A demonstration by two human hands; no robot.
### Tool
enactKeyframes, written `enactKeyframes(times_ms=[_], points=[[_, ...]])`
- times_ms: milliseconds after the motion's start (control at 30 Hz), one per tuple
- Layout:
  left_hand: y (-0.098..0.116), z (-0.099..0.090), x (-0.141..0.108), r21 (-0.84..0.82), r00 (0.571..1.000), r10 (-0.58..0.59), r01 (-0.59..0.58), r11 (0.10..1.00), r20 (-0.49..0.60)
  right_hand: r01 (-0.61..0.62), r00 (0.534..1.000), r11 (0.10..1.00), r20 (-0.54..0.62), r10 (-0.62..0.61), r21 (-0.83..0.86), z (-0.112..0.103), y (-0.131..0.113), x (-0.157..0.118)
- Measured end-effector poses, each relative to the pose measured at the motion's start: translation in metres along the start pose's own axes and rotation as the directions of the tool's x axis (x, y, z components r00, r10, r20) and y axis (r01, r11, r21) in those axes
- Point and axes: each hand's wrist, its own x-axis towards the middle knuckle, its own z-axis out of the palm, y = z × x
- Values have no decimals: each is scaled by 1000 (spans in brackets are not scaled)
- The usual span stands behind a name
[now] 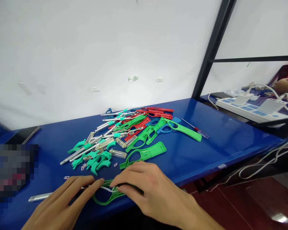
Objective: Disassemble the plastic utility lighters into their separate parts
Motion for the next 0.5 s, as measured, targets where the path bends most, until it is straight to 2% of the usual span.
enactKeyframes(times_ms=[233, 400, 500], points=[[-11, -1, -5, -26, 998, 49, -48, 999, 36, 13, 999, 1000, -41, -12, 22, 0, 4, -2], [-3, -3, 10, -173, 996, -92, 94, 980, 19, 17, 1000, 1000, 17, -17, 18, -3, 2, -2], [5, -5, 24, -213, 990, -138, 137, 967, 9, 37, 998, 998, 40, -39, 41, -4, 3, -2]])
